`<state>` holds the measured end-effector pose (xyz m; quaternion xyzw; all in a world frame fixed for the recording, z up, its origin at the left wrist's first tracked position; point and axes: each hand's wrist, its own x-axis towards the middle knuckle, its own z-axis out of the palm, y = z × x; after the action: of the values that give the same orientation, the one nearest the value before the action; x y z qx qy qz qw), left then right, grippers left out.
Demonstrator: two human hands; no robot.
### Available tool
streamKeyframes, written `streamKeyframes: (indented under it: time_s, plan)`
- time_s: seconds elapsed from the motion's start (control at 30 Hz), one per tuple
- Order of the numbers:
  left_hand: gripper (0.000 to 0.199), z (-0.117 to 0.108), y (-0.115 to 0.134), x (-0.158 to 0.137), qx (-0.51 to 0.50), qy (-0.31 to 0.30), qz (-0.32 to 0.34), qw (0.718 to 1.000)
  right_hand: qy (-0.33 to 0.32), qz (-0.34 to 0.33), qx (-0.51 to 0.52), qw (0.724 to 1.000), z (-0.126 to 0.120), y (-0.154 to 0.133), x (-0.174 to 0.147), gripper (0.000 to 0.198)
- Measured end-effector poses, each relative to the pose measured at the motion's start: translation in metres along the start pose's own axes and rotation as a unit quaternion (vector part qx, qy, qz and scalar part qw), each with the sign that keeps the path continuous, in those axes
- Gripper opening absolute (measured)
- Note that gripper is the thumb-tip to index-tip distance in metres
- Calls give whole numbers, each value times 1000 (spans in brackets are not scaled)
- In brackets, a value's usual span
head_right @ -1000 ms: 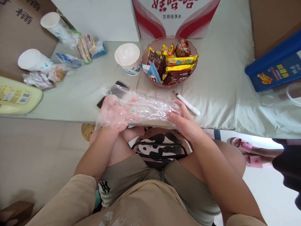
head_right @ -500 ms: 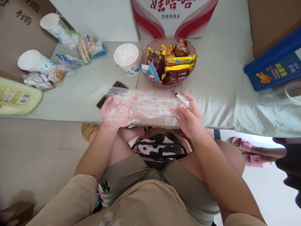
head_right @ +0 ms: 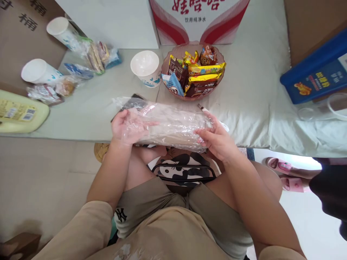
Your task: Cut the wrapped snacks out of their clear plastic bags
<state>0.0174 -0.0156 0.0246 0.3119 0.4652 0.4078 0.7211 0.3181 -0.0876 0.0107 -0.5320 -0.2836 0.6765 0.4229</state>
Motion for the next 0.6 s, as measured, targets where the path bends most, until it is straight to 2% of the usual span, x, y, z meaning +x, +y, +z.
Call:
streamKeyframes:
  time_s: [0.13,0.23,0.43,0.6]
  plan:
    - [24,-6,1,10,89,53,-11,995,97,-141,-45,984,-11,-1,6,83]
    - [13,-6,-3,14,132,101,-1,986,141,-205,-55,967,-13,-3,6,87]
    - [15,0,-8,14,136,81,35,987,141,-182,-103,968,-11,0,1,59]
    - [19,0,-10,14,142,91,65,983,158,-190,-122,961,-8,-3,-2,57]
